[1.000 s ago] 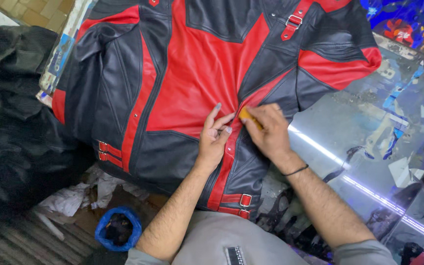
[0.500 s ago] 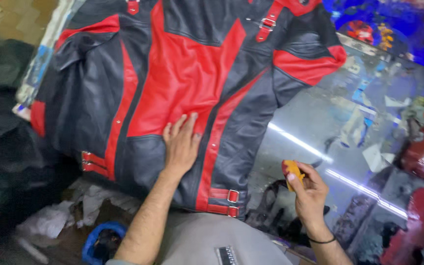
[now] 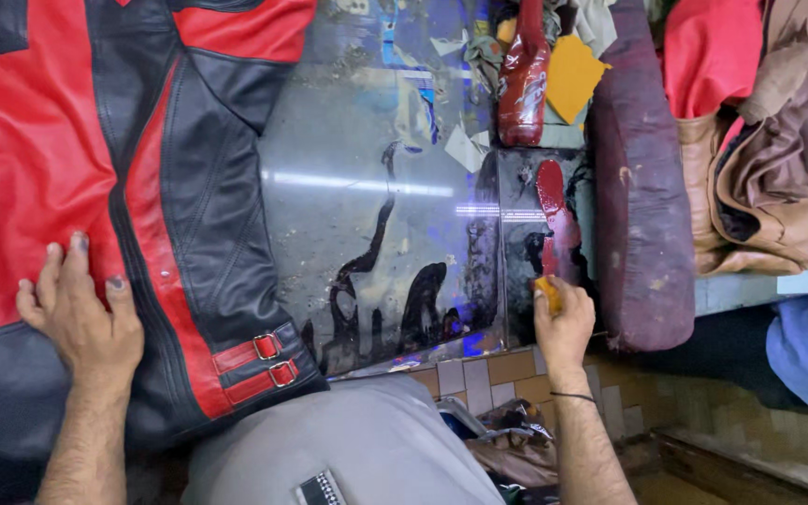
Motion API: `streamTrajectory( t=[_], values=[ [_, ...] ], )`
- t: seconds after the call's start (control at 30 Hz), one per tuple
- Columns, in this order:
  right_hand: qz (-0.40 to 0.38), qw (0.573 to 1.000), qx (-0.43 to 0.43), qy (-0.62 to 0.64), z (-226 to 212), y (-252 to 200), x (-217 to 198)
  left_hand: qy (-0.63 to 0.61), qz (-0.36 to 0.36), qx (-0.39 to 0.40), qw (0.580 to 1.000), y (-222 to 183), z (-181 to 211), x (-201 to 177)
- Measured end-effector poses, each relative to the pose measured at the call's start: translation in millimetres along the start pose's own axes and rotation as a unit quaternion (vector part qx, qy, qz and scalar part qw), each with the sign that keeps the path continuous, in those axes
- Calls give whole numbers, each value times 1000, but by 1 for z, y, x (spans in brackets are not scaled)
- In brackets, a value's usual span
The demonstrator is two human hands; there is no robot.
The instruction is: The person wipes a red and black leather jacket with a yellow sponge. They rub the sponge along the sleeves, zippers, and buckles, then flip the jacket to clean the front panels.
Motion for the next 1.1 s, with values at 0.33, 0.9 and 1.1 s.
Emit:
streamTrajectory(
  t=[0.33, 0.9, 1.1],
  values=[
    [16, 997, -78, 10, 38, 73, 11, -11, -5, 8, 1000, -7, -5, 3],
    [-105, 991, -86, -22, 56, 15, -2, -4, 4, 2, 1000, -5, -6, 0],
    [-87, 990, -107, 18, 52, 10, 6, 25, 15, -9, 1000, -1, -8, 1]
  ],
)
Point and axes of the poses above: each hand's wrist, its own y-axis towards the middle knuckle, its own x-axis out of the palm, z = x × y, the point moved 4 cm from there along y, towards the middle knuckle, and after that the axes turned 3 degrees about -z, right-handed, at the moved point
